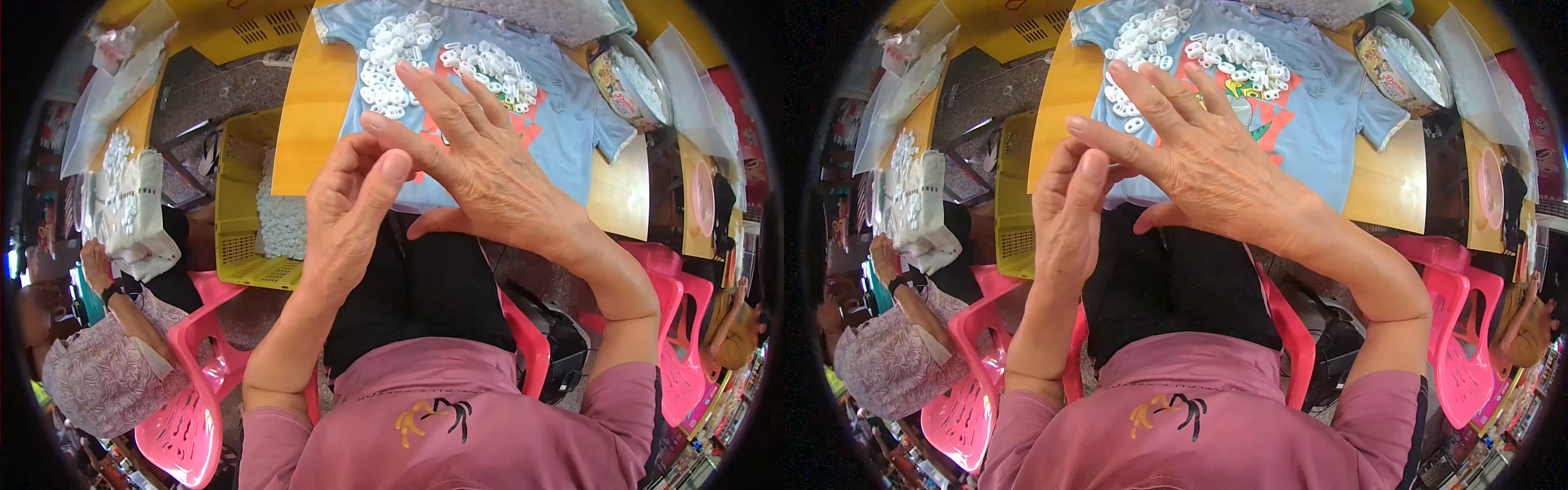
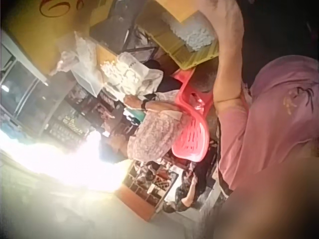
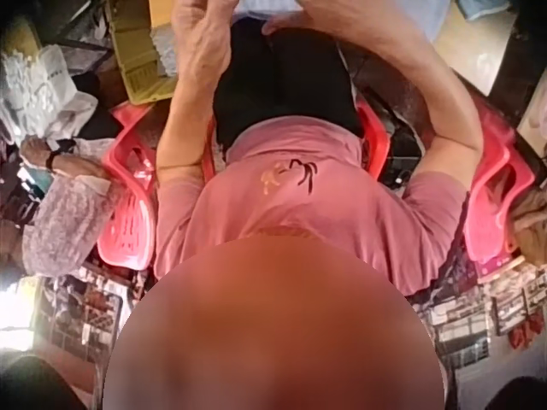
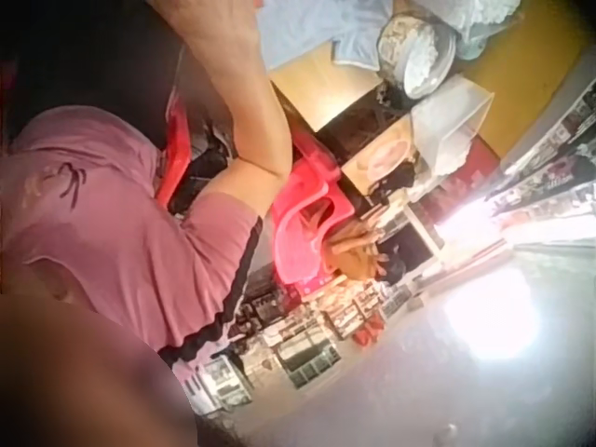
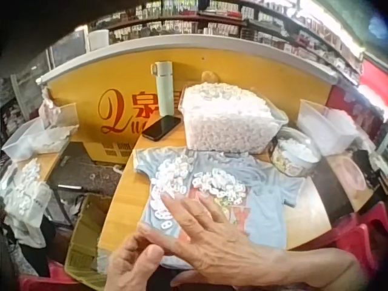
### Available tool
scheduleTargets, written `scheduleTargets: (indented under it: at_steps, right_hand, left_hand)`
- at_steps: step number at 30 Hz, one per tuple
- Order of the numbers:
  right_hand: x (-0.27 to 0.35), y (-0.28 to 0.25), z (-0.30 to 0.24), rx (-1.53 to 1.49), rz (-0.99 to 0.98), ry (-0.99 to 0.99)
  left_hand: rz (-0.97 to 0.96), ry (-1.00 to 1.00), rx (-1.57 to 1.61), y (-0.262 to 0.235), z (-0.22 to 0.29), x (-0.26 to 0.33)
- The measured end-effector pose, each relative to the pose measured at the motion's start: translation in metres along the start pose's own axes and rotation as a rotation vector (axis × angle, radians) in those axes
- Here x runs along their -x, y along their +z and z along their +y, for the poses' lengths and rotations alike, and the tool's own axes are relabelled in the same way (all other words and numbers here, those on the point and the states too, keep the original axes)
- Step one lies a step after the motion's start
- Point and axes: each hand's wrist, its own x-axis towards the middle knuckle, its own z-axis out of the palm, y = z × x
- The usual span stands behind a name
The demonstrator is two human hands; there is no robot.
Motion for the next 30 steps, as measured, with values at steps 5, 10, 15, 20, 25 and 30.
scheduleTargets:
  at_steps: [5,10,15,20,25,30]
  right_hand:
    - [0.010,-0.004,-0.010,0.077,0.038,-0.004]
    - [0.024,-0.011,-0.024,0.168,0.064,-0.061]
    - [0.037,-0.032,-0.048,0.015,-0.045,0.013]
    - [0.056,-0.036,-0.048,0.077,-0.023,-0.020]
    - [0.072,-0.040,-0.060,0.069,-0.152,0.035]
    - [0.082,-0.042,-0.042,0.229,0.060,-0.136]
  left_hand:
    - [0.013,-0.015,-0.009,0.011,0.006,0.009]
    - [0.011,-0.050,0.100,0.019,0.011,0.020]
    - [-0.066,-0.112,0.242,0.029,0.018,0.034]
    - [-0.032,0.035,0.061,0.056,0.023,0.052]
    - [-0.208,-0.255,0.108,0.044,0.016,0.058]
    - [-0.134,0.216,-0.412,0.063,0.016,0.068]
